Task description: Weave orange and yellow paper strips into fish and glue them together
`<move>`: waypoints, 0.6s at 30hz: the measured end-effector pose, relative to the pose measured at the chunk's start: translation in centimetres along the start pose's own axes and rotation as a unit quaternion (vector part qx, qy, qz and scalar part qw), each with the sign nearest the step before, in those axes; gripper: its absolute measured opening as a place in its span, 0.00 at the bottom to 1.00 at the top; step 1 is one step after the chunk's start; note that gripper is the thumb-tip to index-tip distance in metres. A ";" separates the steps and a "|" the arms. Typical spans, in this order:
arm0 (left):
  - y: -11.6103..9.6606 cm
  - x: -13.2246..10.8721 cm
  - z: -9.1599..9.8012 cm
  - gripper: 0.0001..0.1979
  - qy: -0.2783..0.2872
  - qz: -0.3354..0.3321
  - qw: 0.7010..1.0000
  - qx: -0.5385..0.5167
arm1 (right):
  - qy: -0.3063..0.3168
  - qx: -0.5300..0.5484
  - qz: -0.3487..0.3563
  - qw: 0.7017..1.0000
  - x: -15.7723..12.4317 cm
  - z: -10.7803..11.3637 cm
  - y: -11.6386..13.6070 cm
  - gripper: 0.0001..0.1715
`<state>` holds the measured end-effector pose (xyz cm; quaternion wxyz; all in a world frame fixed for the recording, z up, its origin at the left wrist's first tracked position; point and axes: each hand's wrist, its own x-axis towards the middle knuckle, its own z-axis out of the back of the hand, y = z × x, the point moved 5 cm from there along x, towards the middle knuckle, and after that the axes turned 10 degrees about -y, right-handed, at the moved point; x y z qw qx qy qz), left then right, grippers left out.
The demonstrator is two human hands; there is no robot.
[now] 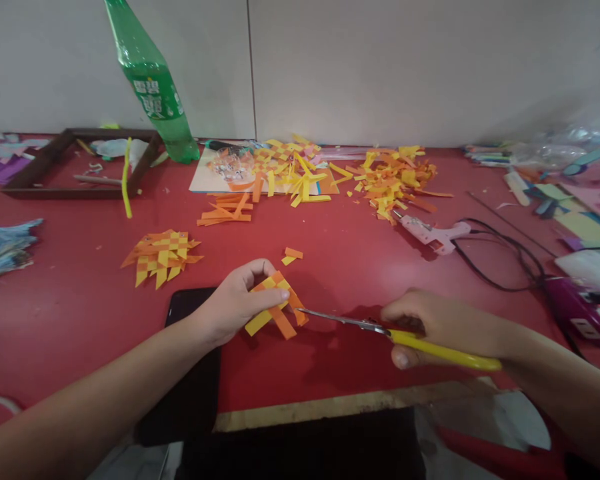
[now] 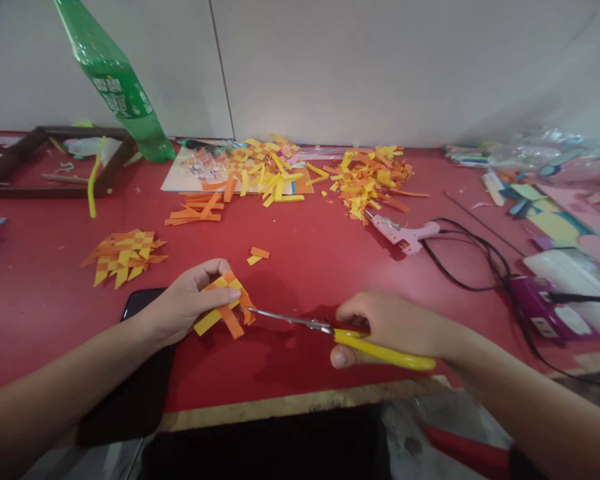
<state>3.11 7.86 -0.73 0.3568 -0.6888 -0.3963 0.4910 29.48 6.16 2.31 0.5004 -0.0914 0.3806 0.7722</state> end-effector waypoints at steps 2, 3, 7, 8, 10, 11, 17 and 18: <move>0.1 0.1 0.1 0.15 0.002 0.000 1.000 -0.001 | 0.002 0.000 0.001 1.000 0.0 0.0 0.2 0.35; 0.1 0.1 0.1 0.14 0.003 0.002 1.000 -0.002 | 0.002 0.000 0.001 1.000 0.0 0.0 0.2 0.35; 0.1 0.0 0.2 0.14 -0.002 -0.002 1.000 -0.003 | 0.001 0.009 -0.017 1.000 0.1 0.0 0.2 0.35; 0.1 -0.1 0.2 0.14 -0.003 -0.007 1.000 -0.001 | 0.002 0.012 -0.024 1.000 0.1 0.0 0.2 0.35; 0.0 -0.1 0.1 0.14 0.001 -0.014 1.000 0.004 | 0.003 0.016 -0.032 0.999 0.1 -0.1 0.0 0.34; -0.1 -0.2 0.0 0.14 0.004 -0.016 1.000 0.005 | 0.004 0.017 -0.034 0.999 0.1 -0.1 0.0 0.34; 0.0 0.0 0.0 0.14 -0.001 -0.018 1.000 0.008 | 0.003 0.000 -0.051 0.999 0.3 -0.1 0.2 0.32; 0.0 0.0 0.0 0.14 -0.003 -0.019 1.000 0.008 | 0.004 -0.001 -0.054 0.999 0.3 -0.1 0.2 0.32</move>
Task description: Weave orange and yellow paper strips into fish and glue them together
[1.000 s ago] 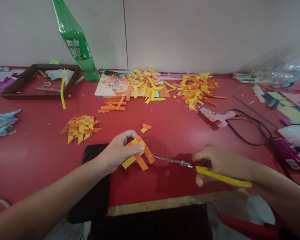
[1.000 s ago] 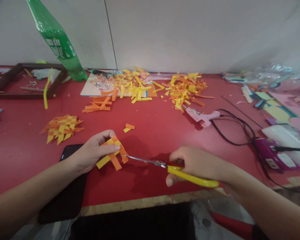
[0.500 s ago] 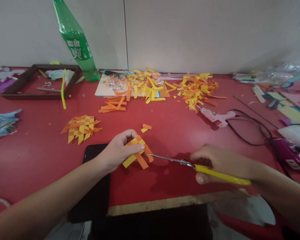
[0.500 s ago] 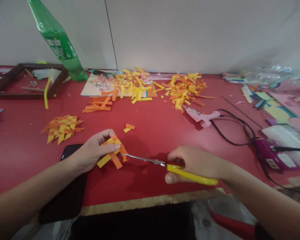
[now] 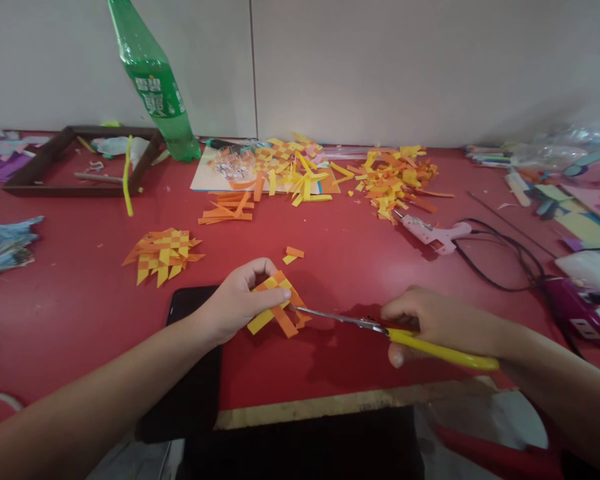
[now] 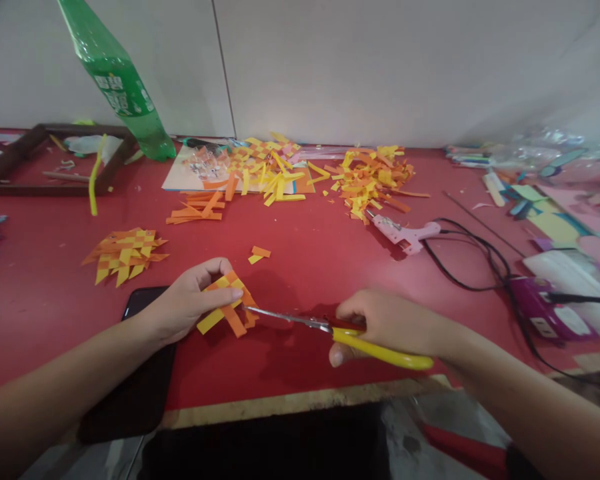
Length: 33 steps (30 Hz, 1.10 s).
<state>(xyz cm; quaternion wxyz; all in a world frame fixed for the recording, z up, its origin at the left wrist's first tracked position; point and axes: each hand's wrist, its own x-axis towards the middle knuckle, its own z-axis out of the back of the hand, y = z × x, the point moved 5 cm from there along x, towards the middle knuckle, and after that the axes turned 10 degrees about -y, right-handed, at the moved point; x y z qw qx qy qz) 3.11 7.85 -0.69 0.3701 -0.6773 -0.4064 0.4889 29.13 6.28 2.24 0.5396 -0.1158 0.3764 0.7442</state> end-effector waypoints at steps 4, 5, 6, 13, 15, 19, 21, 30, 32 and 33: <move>0.1 0.1 0.0 0.15 0.001 0.012 1.000 -0.026 | 0.000 0.001 0.002 1.000 0.0 0.2 -0.2 0.30; 0.1 0.1 0.1 0.15 -0.005 0.014 0.999 -0.035 | -0.002 0.003 0.007 1.000 0.0 0.3 -0.4 0.31; 0.1 0.1 0.2 0.15 -0.016 0.015 0.999 -0.041 | -0.004 0.005 0.014 1.000 -0.1 0.4 -0.7 0.32; -0.3 0.0 0.2 0.11 -0.047 0.017 0.996 -0.075 | -0.062 0.040 0.050 0.996 -0.3 0.5 -2.9 0.36; -0.5 0.0 0.1 0.11 -0.040 0.006 0.994 -0.097 | -0.070 0.055 0.045 0.995 -0.3 0.4 -3.0 0.37; -0.4 0.3 0.2 0.14 -0.042 0.000 0.991 -0.125 | -0.076 0.077 0.044 0.993 -0.3 0.0 -2.9 0.38; -0.3 0.4 0.4 0.15 -0.040 0.001 0.990 -0.134 | -0.081 0.092 0.047 0.991 -0.4 -0.1 -2.8 0.37; -0.2 0.2 0.7 0.17 -0.072 0.008 0.987 -0.140 | -0.111 0.074 0.048 0.990 -1.2 0.0 -2.0 0.30; -0.4 0.2 0.6 0.18 -0.075 0.010 0.988 -0.136 | -0.116 0.053 0.045 0.991 -1.6 -0.1 -1.5 0.29; -0.4 0.1 0.6 0.19 -0.077 0.010 0.987 -0.138 | -0.116 0.045 0.039 0.992 -1.7 -0.1 -1.2 0.29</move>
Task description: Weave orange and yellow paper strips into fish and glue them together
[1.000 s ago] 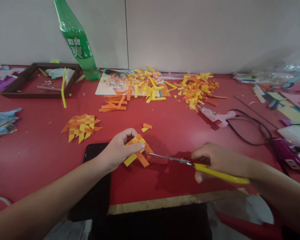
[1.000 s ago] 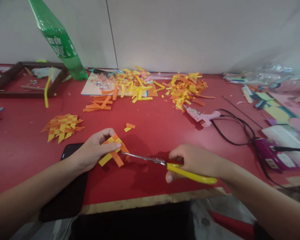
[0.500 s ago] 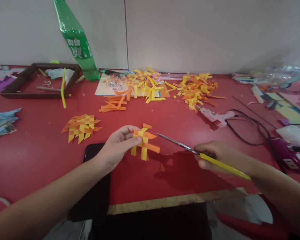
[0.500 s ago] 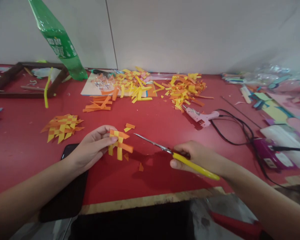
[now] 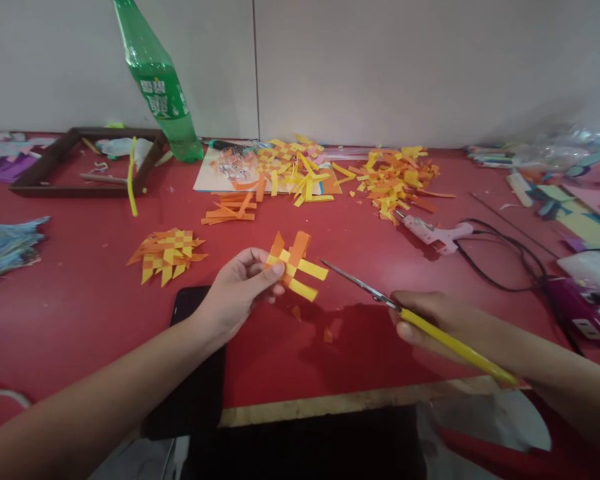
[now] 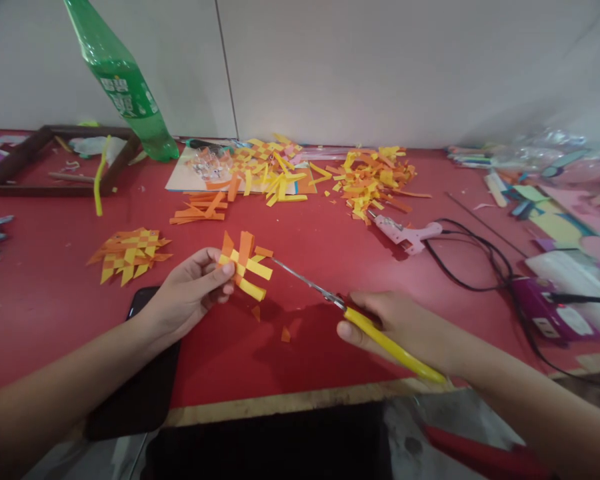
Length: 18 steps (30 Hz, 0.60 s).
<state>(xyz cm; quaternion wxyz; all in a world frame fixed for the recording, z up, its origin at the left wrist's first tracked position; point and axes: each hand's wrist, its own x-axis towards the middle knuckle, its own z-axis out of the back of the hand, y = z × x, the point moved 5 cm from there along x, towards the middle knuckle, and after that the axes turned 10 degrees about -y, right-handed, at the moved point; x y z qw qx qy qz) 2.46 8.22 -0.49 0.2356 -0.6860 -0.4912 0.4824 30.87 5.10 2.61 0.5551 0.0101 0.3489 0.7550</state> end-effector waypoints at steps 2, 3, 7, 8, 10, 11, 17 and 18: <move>-0.1 0.0 0.0 0.21 -0.008 0.008 1.000 -0.013 | 0.004 -0.007 -0.011 1.000 -0.3 -0.2 0.4 0.29; 0.0 0.0 0.0 0.21 -0.012 0.019 1.000 -0.019 | 0.009 -0.004 -0.012 1.000 -0.5 -0.3 0.6 0.29; 0.3 -0.1 0.0 0.17 -0.014 0.067 0.998 -0.017 | 0.028 0.029 0.005 0.999 -0.8 -0.9 1.3 0.27; 0.3 -0.1 0.0 0.15 -0.011 0.071 0.997 -0.015 | 0.032 0.038 0.009 0.999 -0.8 -1.0 1.4 0.27; 0.3 -0.2 -0.1 0.13 -0.010 0.071 0.997 -0.017 | 0.039 0.055 0.013 0.998 -0.8 -1.4 1.6 0.26; 0.4 -0.2 -0.1 0.12 -0.010 0.071 0.997 -0.019 | 0.040 0.062 0.013 0.997 -0.9 -1.5 1.6 0.26; 0.3 -0.1 -0.1 0.13 -0.021 0.064 0.997 -0.025 | 0.039 0.095 -0.006 0.995 -1.1 -1.8 1.7 0.28; 0.3 -0.1 -0.1 0.13 -0.024 0.062 0.997 -0.026 | 0.039 0.097 -0.007 0.994 -1.1 -1.7 1.7 0.28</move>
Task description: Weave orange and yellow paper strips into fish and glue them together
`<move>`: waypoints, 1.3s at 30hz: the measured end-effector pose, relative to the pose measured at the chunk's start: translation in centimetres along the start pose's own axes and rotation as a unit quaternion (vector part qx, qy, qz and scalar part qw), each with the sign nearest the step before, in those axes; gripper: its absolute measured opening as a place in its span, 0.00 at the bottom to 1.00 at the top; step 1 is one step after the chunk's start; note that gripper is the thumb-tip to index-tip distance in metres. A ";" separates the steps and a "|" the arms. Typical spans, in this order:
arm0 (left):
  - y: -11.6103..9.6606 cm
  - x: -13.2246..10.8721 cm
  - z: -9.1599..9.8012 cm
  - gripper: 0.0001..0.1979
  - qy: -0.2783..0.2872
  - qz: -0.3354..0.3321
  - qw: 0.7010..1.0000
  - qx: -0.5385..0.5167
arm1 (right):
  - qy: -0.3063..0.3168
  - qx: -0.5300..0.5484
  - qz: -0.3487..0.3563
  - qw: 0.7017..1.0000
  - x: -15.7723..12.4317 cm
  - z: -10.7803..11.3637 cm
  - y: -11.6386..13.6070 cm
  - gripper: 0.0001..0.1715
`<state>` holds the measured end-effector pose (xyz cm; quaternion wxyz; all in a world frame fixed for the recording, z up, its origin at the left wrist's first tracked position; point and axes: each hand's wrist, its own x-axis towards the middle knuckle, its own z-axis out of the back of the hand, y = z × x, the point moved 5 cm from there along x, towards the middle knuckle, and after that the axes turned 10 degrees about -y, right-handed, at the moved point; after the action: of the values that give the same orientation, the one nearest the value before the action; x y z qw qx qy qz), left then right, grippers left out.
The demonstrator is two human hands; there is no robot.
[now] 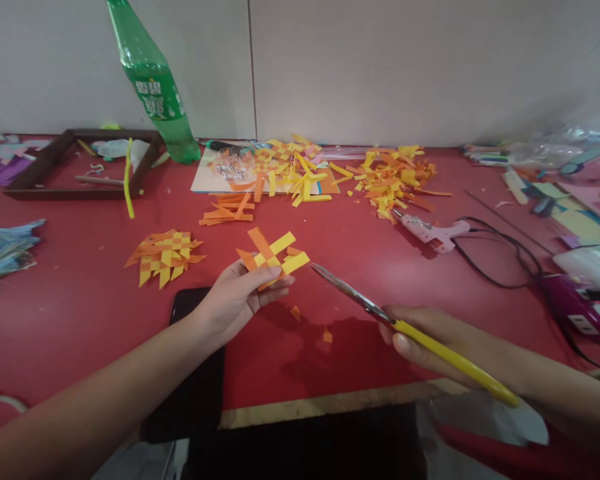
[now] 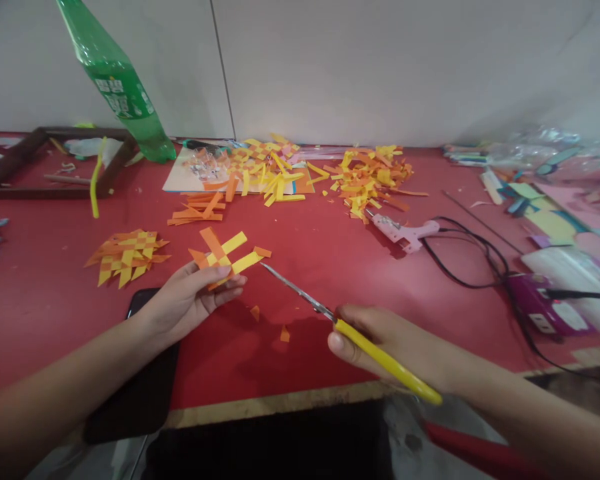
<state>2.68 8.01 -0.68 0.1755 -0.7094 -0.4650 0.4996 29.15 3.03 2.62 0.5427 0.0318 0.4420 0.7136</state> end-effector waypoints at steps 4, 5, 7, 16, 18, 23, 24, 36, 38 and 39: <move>0.0 0.0 0.1 0.13 -0.005 0.000 1.000 -0.001 | 0.008 -0.001 0.001 1.000 0.1 0.0 0.3 0.28; 0.0 0.0 0.1 0.13 -0.004 0.001 1.000 -0.001 | 0.012 -0.001 0.001 1.000 0.1 -0.1 0.3 0.28; 0.1 -0.1 0.0 0.12 0.010 0.000 1.000 0.008 | 0.017 0.000 0.003 1.000 0.1 -0.2 0.4 0.28; 0.5 -0.2 -0.1 0.10 0.039 -0.012 0.998 0.044 | 0.011 -0.021 0.014 1.000 0.5 -0.2 0.5 0.33; 0.5 -0.2 0.0 0.11 0.039 -0.013 0.998 0.049 | 0.008 -0.029 0.013 0.999 0.7 -0.2 0.4 0.34; 0.5 -0.2 0.0 0.11 0.044 -0.010 0.997 0.064 | 0.019 -0.016 -0.005 1.000 0.8 -0.3 0.3 0.35; 0.5 -0.2 0.0 0.11 0.046 -0.010 0.997 0.064 | 0.020 -0.014 -0.009 1.000 0.8 -0.3 0.3 0.35; 0.6 -0.2 -0.1 0.10 0.057 -0.002 0.996 0.067 | 0.027 -0.019 -0.029 0.999 0.9 -0.3 0.8 0.36; 0.6 -0.2 -0.1 0.10 0.059 -0.001 0.996 0.064 | 0.029 -0.023 -0.031 0.999 0.9 -0.3 0.8 0.36; 0.6 -0.2 -0.2 0.10 0.061 -0.002 0.996 0.062 | 0.029 -0.024 -0.031 0.999 0.9 -0.3 0.8 0.36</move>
<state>3.12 7.56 -0.96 0.2480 -0.7251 -0.4236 0.4829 28.04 3.54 2.53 0.5523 -0.0160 0.4408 0.7074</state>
